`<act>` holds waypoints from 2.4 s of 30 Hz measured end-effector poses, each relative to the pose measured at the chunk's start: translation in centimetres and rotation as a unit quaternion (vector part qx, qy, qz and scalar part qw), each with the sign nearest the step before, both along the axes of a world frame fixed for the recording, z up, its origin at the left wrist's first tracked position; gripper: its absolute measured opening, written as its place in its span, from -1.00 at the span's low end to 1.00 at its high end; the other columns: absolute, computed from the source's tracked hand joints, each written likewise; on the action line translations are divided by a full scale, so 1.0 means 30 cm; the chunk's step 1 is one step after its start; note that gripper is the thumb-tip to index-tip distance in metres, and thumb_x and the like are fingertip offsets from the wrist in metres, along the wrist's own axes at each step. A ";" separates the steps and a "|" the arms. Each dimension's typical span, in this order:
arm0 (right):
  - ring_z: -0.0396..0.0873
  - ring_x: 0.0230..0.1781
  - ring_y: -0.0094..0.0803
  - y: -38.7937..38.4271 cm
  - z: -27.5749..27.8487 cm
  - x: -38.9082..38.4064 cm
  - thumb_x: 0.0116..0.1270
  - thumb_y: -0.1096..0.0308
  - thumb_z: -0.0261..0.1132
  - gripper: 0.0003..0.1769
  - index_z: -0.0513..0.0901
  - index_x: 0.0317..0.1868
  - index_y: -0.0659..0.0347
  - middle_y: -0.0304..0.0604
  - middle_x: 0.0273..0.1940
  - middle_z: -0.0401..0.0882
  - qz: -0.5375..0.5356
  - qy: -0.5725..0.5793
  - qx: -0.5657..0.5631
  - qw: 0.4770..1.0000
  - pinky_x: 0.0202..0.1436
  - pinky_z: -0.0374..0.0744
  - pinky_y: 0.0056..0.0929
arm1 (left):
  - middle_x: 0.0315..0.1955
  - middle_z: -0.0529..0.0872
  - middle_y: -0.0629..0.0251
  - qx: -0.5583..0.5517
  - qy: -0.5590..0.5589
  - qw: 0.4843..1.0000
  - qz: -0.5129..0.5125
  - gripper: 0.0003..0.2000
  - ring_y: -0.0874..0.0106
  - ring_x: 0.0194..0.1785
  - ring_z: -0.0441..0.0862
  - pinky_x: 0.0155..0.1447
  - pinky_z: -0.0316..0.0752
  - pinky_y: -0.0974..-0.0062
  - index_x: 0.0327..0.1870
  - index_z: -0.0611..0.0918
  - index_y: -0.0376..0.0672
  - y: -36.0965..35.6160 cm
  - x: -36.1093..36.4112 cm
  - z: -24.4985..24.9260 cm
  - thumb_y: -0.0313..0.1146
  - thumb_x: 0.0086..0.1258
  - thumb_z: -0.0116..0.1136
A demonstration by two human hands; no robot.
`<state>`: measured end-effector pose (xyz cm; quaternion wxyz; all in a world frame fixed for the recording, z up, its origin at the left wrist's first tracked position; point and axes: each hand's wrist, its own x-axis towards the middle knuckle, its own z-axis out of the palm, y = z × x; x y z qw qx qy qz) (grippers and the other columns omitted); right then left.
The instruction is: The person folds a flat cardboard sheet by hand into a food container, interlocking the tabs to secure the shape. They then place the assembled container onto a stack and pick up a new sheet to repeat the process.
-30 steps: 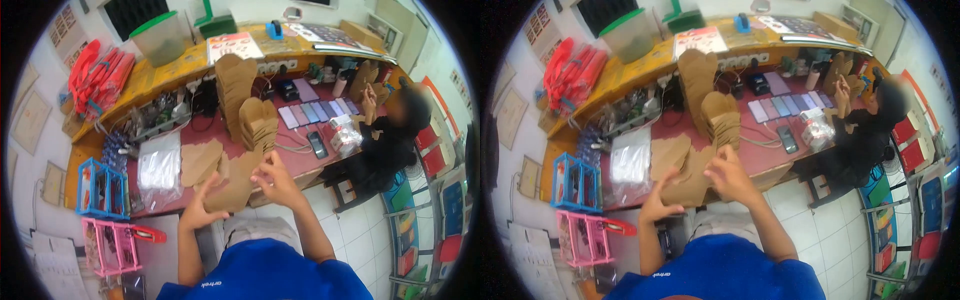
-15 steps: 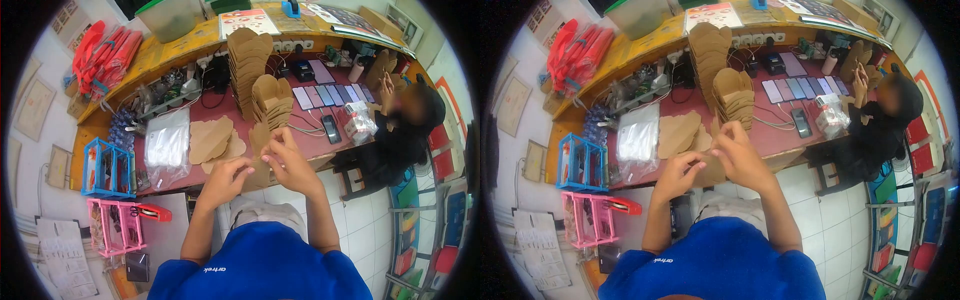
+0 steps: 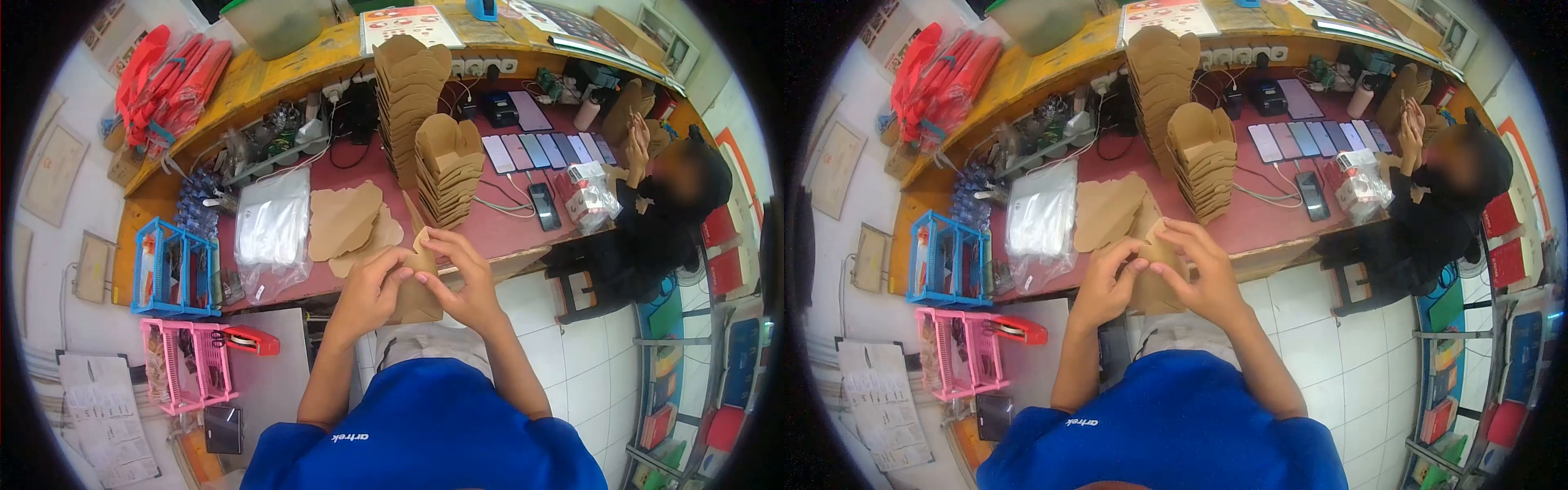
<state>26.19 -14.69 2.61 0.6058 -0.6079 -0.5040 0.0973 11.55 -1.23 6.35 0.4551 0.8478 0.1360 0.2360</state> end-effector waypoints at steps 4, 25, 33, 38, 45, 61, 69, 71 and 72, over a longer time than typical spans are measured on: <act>0.72 0.15 -0.14 -0.009 -0.001 -0.002 0.33 0.37 0.56 -0.53 0.71 0.23 0.20 0.04 0.23 0.67 -0.019 -0.018 -0.006 1.000 0.05 0.70 -0.28 | -0.24 0.70 -0.02 0.020 0.005 1.000 0.000 -0.82 0.03 -0.22 0.68 -0.12 0.54 0.27 0.04 0.64 -0.34 -0.011 0.008 0.022 -0.55 0.48 0.18; 0.64 -0.21 -0.09 0.006 -0.006 -0.010 0.36 0.48 0.45 -0.91 0.75 -0.18 0.30 -0.02 -0.26 0.72 -0.118 0.018 0.000 0.993 -0.11 0.55 -0.21 | -0.18 0.82 0.14 0.020 -0.041 0.986 0.160 -0.74 0.10 -0.08 0.73 0.09 0.60 0.23 0.03 0.73 -0.22 -0.061 0.061 0.015 -0.43 0.36 0.44; 0.61 -0.22 0.01 0.005 -0.016 -0.013 0.34 0.50 0.44 -0.93 0.70 -0.27 0.29 0.00 -0.33 0.66 -0.074 0.001 0.007 0.997 -0.12 0.53 -0.15 | -0.27 0.79 0.21 0.147 -0.038 0.982 0.114 -0.89 0.15 -0.07 0.65 0.10 0.52 0.24 -0.17 0.78 -0.20 -0.042 0.077 -0.005 -0.46 0.32 0.42; 0.61 -0.29 -0.20 0.029 -0.029 -0.038 0.33 0.58 0.45 -0.95 0.72 -0.26 0.35 -0.05 -0.33 0.70 -0.107 -0.010 0.021 0.994 -0.17 0.54 -0.33 | -0.33 0.77 0.30 0.147 -0.064 0.977 0.142 -0.98 0.20 -0.14 0.61 0.10 0.38 0.24 -0.23 0.77 -0.10 -0.035 0.060 -0.057 -0.43 0.38 0.36; 0.59 -0.25 -0.05 0.012 -0.023 -0.023 0.31 0.52 0.45 -0.93 0.76 -0.21 0.28 -0.04 -0.30 0.69 -0.103 -0.038 -0.018 0.994 -0.14 0.53 -0.18 | -0.32 0.80 0.23 0.173 -0.046 0.979 0.099 -0.95 0.18 -0.17 0.63 0.04 0.47 0.28 -0.28 0.75 -0.19 -0.047 0.066 -0.011 -0.44 0.33 0.39; 0.69 -0.20 -0.37 0.042 -0.083 0.011 0.37 0.59 0.42 -0.90 0.77 -0.12 0.37 -0.09 -0.29 0.70 -0.140 0.116 0.058 0.982 -0.02 0.62 -0.41 | 0.17 0.69 0.19 -0.143 -0.076 0.968 0.192 -0.43 0.41 0.14 0.64 0.30 0.50 0.39 0.38 0.52 -0.26 0.065 -0.060 -0.132 -0.17 0.49 0.45; 0.73 -0.20 -0.39 0.048 -0.051 0.008 0.38 0.66 0.40 -0.79 0.79 0.00 0.35 -0.10 -0.19 0.70 -0.078 0.126 0.084 0.985 -0.07 0.69 -0.48 | 0.36 0.62 0.22 -0.374 0.059 0.925 -0.036 -0.44 0.41 0.41 0.56 0.47 0.45 0.36 0.52 0.45 -0.33 0.100 -0.112 -0.188 -0.34 0.60 0.33; 0.74 -0.21 -0.38 0.036 -0.033 0.022 0.36 0.67 0.40 -0.73 0.81 0.04 0.32 -0.09 -0.19 0.70 -0.071 0.090 0.075 0.991 -0.10 0.70 -0.48 | 0.31 0.66 0.31 -0.408 0.045 0.907 -0.099 -0.51 0.49 0.35 0.57 0.41 0.48 0.40 0.50 0.48 -0.29 0.120 -0.114 -0.166 -0.35 0.63 0.28; 0.73 -0.21 -0.40 0.024 -0.023 0.033 0.37 0.68 0.39 -0.71 0.81 0.06 0.29 -0.09 -0.16 0.69 -0.051 0.028 0.059 0.997 -0.11 0.71 -0.49 | 0.31 0.66 0.31 -0.408 0.043 0.907 -0.097 -0.51 0.49 0.35 0.57 0.41 0.48 0.40 0.50 0.48 -0.29 0.129 -0.115 -0.161 -0.35 0.63 0.28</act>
